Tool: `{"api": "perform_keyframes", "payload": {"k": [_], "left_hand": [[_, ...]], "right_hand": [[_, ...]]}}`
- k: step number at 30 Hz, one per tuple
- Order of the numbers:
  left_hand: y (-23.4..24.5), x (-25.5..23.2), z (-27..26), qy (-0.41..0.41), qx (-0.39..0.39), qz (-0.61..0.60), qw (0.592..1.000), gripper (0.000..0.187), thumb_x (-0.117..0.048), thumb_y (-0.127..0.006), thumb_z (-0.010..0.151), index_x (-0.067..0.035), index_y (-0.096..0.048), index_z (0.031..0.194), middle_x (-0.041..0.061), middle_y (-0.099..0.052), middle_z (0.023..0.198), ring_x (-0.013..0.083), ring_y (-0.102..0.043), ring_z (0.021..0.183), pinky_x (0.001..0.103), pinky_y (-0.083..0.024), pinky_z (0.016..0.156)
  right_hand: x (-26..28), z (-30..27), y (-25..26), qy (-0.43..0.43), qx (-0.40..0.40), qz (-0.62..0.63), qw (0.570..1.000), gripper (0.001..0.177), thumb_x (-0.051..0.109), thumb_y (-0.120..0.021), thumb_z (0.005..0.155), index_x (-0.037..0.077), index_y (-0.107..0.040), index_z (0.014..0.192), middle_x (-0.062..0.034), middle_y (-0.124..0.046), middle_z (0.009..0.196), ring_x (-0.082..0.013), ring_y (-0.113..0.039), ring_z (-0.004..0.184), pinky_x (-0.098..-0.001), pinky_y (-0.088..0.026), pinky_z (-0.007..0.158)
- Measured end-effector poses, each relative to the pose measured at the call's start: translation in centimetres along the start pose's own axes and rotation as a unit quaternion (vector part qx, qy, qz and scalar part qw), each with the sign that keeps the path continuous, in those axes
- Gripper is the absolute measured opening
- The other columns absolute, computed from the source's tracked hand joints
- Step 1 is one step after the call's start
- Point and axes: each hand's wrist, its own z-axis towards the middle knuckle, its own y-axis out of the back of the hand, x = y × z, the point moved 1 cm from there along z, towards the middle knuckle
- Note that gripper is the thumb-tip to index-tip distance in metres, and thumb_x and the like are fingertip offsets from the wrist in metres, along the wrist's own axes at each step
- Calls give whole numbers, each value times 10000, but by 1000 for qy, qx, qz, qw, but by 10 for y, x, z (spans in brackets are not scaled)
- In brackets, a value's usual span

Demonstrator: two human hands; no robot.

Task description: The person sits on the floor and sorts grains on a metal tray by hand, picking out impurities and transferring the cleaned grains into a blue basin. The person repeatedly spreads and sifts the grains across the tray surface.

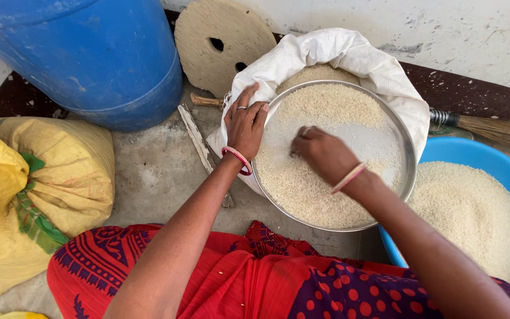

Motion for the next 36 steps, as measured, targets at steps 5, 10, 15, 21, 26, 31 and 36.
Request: {"api": "perform_keyframes", "payload": {"k": [5,10,15,21,26,31,36], "left_hand": [[0,-1,2,0,-2,1,1000,379,-348,-472,1053,-138,-767,1164,14,-441,1597,239,-349,1495,456,-180,1219],[0,0,2,5,3,-3,1000,378,-347,-477,1051,-132,-766,1166,20,-438,1592,244,-340,1489,461,-173,1212],[0,-2,3,7,8,1,1000,381,-343,-468,1055,-139,-769,1168,20,-433,1597,239,-326,1499,463,-168,1214],[-2,0,3,13,12,3,1000,386,-345,-460,1054,-137,-761,1176,22,-424,1596,233,-314,1497,471,-160,1210],[-2,0,2,1,7,3,1000,396,-337,-441,1066,-129,-755,1190,20,-425,1600,227,-312,1507,476,-162,1217],[-1,-1,2,4,6,0,1000,395,-350,-450,1060,-130,-761,1166,19,-425,1598,230,-303,1510,473,-154,1213],[2,-3,2,0,2,-2,1000,395,-351,-447,1065,-131,-760,1166,26,-430,1594,227,-308,1511,467,-154,1221]], "right_hand": [[-14,-28,54,-57,-74,120,988,206,102,-598,1019,35,-732,1161,-120,-782,959,-197,-779,783,-307,-648,717],[-13,-37,73,-80,-63,111,989,217,132,-629,973,36,-741,1132,-127,-776,995,-233,-754,784,-370,-604,738],[-26,-24,46,-80,-87,4,993,204,98,-610,980,11,-758,1090,-173,-746,1058,-304,-715,916,-411,-591,856],[-18,-21,15,-114,5,80,990,260,73,-508,1027,76,-766,1059,-122,-747,1124,-238,-735,975,-348,-625,902],[-10,-3,28,-23,-198,-19,980,238,-25,-578,879,-15,-766,1025,-188,-733,1029,-333,-700,945,-413,-600,842],[9,3,19,-113,-47,30,992,195,2,-579,982,29,-765,1036,-132,-747,1005,-254,-709,904,-366,-600,841],[7,18,17,-59,-134,50,988,167,3,-611,948,-3,-747,1043,-168,-729,1050,-279,-697,934,-389,-595,837]]}}
